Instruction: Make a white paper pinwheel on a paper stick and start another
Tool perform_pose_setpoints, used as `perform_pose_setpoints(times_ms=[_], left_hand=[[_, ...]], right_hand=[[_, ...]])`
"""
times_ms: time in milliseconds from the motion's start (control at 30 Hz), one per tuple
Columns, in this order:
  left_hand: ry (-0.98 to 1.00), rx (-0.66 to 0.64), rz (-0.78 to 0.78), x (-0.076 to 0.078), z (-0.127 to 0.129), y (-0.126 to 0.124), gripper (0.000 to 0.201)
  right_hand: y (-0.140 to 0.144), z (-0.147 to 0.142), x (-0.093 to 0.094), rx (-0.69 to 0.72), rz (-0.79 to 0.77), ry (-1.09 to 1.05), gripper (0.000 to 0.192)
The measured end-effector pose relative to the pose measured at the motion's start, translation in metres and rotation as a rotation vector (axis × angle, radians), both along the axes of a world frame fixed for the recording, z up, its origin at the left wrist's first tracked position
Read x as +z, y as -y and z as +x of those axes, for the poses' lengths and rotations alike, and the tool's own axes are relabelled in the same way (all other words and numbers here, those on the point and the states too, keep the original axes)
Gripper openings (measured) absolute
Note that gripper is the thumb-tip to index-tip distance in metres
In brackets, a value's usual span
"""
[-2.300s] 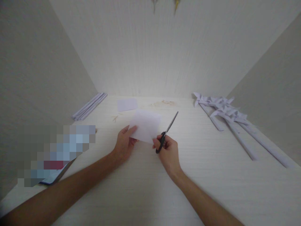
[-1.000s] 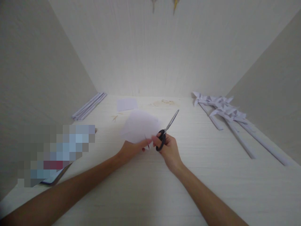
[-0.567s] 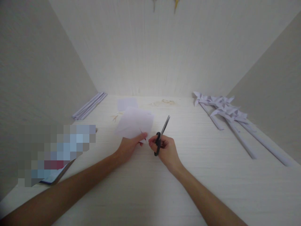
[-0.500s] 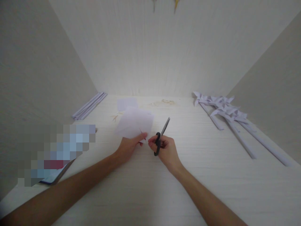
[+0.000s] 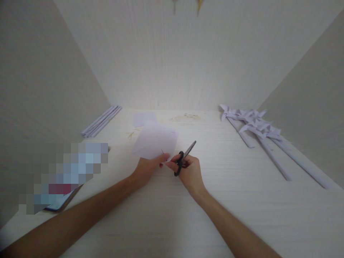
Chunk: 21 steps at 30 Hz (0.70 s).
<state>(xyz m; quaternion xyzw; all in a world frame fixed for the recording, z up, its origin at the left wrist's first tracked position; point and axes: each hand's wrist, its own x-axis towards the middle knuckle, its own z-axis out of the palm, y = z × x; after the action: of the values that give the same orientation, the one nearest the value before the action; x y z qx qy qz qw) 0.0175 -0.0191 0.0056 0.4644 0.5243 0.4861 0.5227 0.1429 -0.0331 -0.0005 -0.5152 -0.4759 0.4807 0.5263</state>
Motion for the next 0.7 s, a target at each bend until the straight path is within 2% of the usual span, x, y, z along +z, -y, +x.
perform_pose_setpoints(times_ms=[433, 700], left_hand=[[-0.025, -0.028, 0.017, 0.0044, -0.0003, 0.0015, 0.019], [-0.012, -0.033, 0.020, 0.0019, -0.0015, -0.0003, 0.020]], right_hand=[[0.0001, 0.0001, -0.0019, -0.003, 0.006, 0.084, 0.019], [0.0001, -0.0001, -0.0019, 0.017, -0.020, 0.005, 0.017]])
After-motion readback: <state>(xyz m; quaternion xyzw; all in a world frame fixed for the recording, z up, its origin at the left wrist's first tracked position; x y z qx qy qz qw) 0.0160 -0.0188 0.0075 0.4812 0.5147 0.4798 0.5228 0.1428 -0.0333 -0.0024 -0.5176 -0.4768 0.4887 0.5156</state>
